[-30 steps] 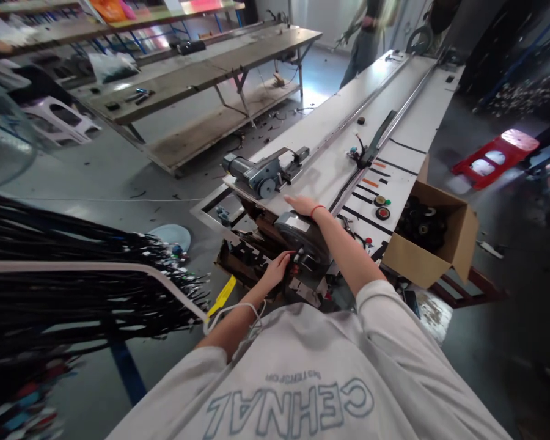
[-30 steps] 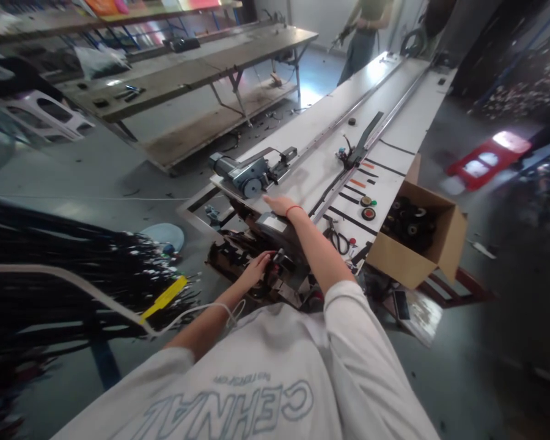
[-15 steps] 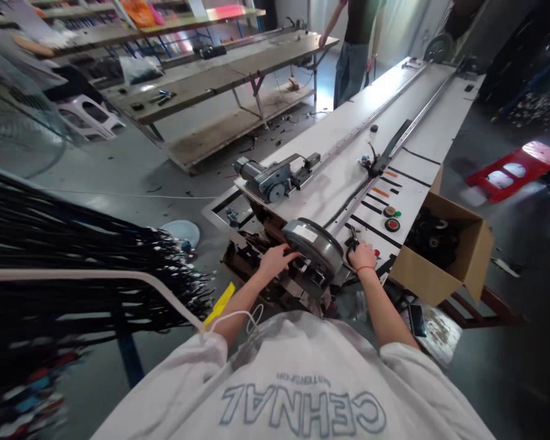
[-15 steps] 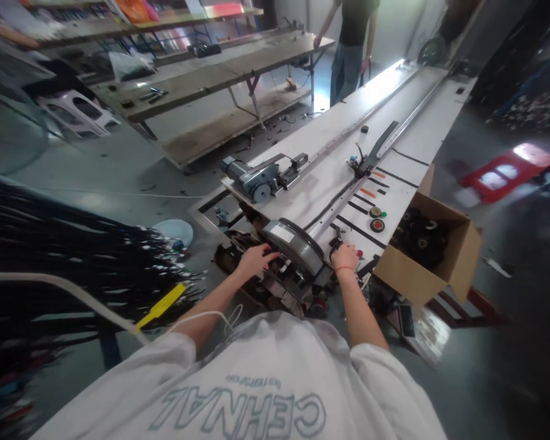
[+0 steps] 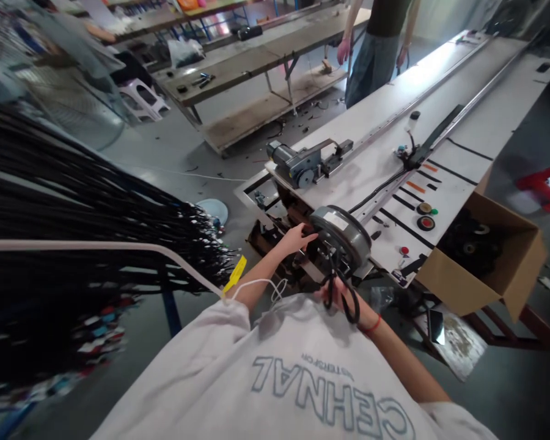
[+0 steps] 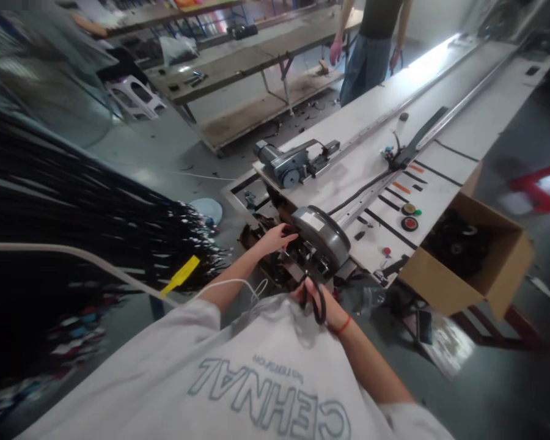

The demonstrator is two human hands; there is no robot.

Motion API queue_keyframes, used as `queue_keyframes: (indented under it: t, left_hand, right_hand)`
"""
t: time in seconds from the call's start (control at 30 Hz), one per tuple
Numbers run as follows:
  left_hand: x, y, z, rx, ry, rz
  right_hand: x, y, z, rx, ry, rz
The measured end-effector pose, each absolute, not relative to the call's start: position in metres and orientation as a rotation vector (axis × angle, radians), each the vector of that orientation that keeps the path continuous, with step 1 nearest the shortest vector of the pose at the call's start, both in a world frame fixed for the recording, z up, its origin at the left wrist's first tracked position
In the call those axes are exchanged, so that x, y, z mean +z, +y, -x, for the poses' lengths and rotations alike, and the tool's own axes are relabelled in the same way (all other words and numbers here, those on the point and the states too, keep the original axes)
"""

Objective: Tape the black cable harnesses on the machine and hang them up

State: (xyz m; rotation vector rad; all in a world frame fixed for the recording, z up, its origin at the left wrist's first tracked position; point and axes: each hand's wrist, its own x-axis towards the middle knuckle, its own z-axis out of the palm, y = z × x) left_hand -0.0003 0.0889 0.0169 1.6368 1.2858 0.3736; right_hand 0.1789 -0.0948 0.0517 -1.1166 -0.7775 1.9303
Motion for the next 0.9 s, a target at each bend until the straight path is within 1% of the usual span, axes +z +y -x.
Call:
queue_keyframes:
  t: [0.07,0.1,0.13,0.2,0.27,0.3,0.37,0.43,0.5,0.57,0.67,0.73,0.8,0.83,0.9]
  left_hand:
    - [0.024,0.089,0.000,0.323,1.262,-1.697]
    - [0.028,0.089,-0.001,0.288,1.273,-1.748]
    - [0.032,0.089,-0.003,0.253,1.316,-1.815]
    - [0.038,0.088,-0.007,0.209,1.501,-1.979]
    - [0.039,0.090,-0.007,0.183,1.739,-2.094]
    - [0.037,0.091,-0.005,0.161,1.824,-2.102]
    - [0.031,0.093,0.002,0.082,1.760,-2.000]
    - [0.023,0.092,0.010,0.026,1.420,-1.734]
    - [0.014,0.086,0.012,0.043,1.009,-1.338]
    - [0.007,0.073,0.007,0.156,0.744,-0.948]
    - [0.006,0.049,-0.008,0.486,0.644,-0.630]
    - [0.010,0.035,-0.016,0.679,0.659,-0.580]
    - [0.015,0.029,-0.022,0.743,0.662,-0.536]
    - [0.017,0.029,-0.024,0.732,0.668,-0.489]
    - [0.019,0.035,-0.028,0.634,0.677,-0.368]
  right_hand:
    - [0.045,-0.076,-0.156,2.236,-0.575,0.960]
    - [0.043,-0.064,-0.147,2.310,-0.482,0.936]
    - [0.041,-0.053,-0.141,2.321,-0.405,0.977]
    - [0.041,-0.036,-0.134,2.239,-0.306,1.177]
    - [0.046,-0.036,-0.134,2.181,-0.344,1.343]
    - [0.048,-0.043,-0.138,2.147,-0.422,1.356]
    - [0.053,-0.065,-0.153,1.963,-0.629,1.286]
    - [0.052,-0.086,-0.181,1.566,-0.787,1.311]
    - [0.045,-0.092,-0.218,1.169,-0.858,1.535]
    - [0.030,-0.082,-0.257,0.919,-0.880,1.899]
    - [0.007,-0.051,-0.300,0.735,-0.981,2.394]
    - [0.001,-0.032,-0.315,0.633,-1.100,2.513]
    - [0.006,-0.017,-0.319,0.549,-1.179,2.433]
    - [0.013,-0.009,-0.317,0.561,-1.188,2.335]
    - [0.031,0.008,-0.307,0.761,-1.164,2.072]
